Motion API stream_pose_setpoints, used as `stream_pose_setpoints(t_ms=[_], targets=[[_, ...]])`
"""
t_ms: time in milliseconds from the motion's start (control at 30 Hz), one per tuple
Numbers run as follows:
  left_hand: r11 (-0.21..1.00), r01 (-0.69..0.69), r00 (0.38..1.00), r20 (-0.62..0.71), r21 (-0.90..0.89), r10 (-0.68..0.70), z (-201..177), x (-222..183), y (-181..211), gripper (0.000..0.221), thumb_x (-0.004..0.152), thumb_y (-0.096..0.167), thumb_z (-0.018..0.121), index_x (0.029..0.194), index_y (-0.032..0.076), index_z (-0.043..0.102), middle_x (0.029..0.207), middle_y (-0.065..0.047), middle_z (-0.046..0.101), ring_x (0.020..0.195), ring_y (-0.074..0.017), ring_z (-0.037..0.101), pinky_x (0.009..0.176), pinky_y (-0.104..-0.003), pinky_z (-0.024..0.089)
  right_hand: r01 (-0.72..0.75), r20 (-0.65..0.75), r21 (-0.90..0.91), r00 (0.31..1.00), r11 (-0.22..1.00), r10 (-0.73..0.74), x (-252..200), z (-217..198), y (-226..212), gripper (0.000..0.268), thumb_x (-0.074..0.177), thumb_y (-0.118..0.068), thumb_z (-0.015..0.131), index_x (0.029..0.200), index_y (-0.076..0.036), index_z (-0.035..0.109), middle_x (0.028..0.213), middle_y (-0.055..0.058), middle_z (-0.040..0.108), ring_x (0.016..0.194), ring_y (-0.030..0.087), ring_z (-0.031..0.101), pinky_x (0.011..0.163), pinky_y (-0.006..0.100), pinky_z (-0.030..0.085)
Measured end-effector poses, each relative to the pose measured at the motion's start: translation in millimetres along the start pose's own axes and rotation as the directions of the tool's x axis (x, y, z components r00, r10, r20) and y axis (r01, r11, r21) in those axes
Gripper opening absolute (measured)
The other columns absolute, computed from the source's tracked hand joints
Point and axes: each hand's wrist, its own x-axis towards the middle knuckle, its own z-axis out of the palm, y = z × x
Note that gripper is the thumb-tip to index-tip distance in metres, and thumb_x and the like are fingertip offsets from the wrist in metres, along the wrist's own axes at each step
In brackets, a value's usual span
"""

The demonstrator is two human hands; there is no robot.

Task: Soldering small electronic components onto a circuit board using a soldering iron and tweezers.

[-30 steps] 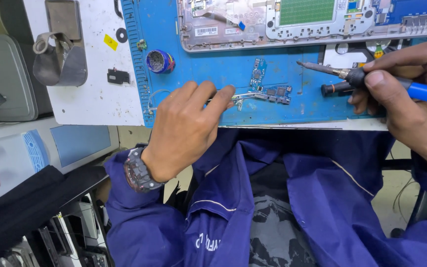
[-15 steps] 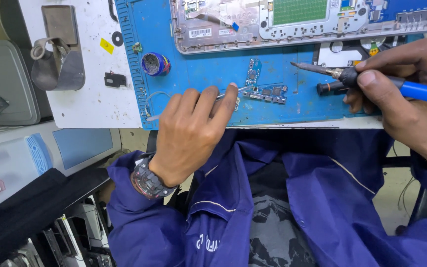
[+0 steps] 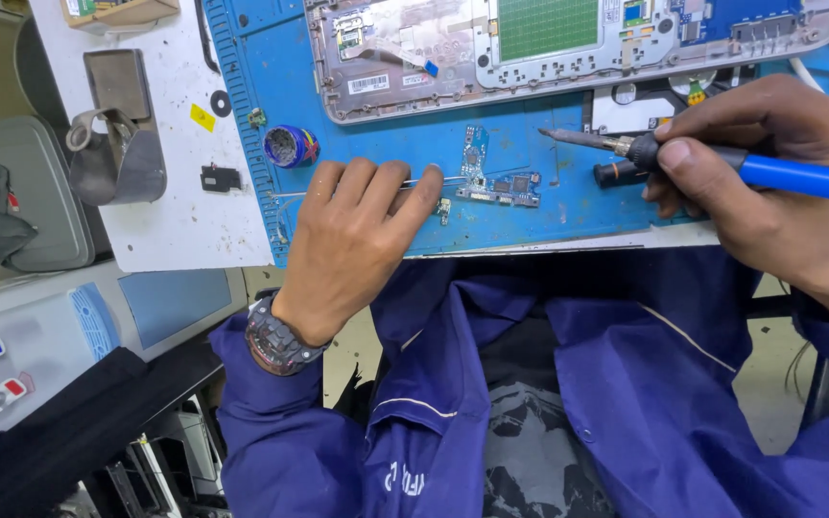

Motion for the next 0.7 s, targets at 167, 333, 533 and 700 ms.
stream_pose_setpoints(t_ms=[167,333,533,700], targets=[[1.0,0.007,1.0,0.006,-0.008,-0.007,-0.8,-1.7,0.2,0.014,0.104,0.008,0.072,0.116,0.014,0.067,0.097,-0.006,0.063,0.078,-0.0231,0.053,0.068,-0.037,0.042,-0.025,-0.013,0.005,1.0,1.0,0.025,-0.5,1.0,-2.2,0.019,0.11,0.004,0.06,0.114,0.022,0.057,0.089,0.033,0.065,0.073,0.035,0.073,0.059,0.036,0.06],[1.0,0.009,1.0,0.009,-0.016,-0.009,-1.8,-2.6,-0.6,0.013,0.106,0.009,0.071,0.117,0.013,0.067,0.098,-0.006,0.064,0.078,-0.0229,0.052,0.067,-0.037,0.041,-0.01,0.0,-0.019,1.0,1.0,0.01,-0.6,-0.3,1.8,0.019,0.11,0.004,0.06,0.113,0.022,0.058,0.088,0.032,0.064,0.072,0.034,0.072,0.058,0.036,0.059],[0.999,-0.008,1.0,0.017,-0.035,0.008,-1.0,-2.5,-1.3,0.015,0.105,0.004,0.066,0.116,0.014,0.067,0.098,-0.005,0.063,0.076,-0.0217,0.05,0.068,-0.035,0.038,0.028,0.059,-0.033,0.998,0.999,-0.026,-0.2,-3.2,1.6,0.021,0.105,0.001,0.061,0.11,0.021,0.059,0.085,0.03,0.067,0.071,0.032,0.074,0.063,0.036,0.061],[0.998,0.007,1.0,-0.009,-0.055,-0.008,2.6,-2.5,-1.4,0.018,0.105,0.001,0.062,0.117,0.013,0.067,0.097,-0.006,0.062,0.075,-0.0234,0.049,0.067,-0.037,0.039,0.126,0.209,-0.025,0.971,0.992,-0.118,-1.6,-7.2,10.4,0.022,0.097,-0.008,0.063,0.11,0.009,0.066,0.079,0.02,0.07,0.072,0.026,0.074,0.071,0.035,0.07]])
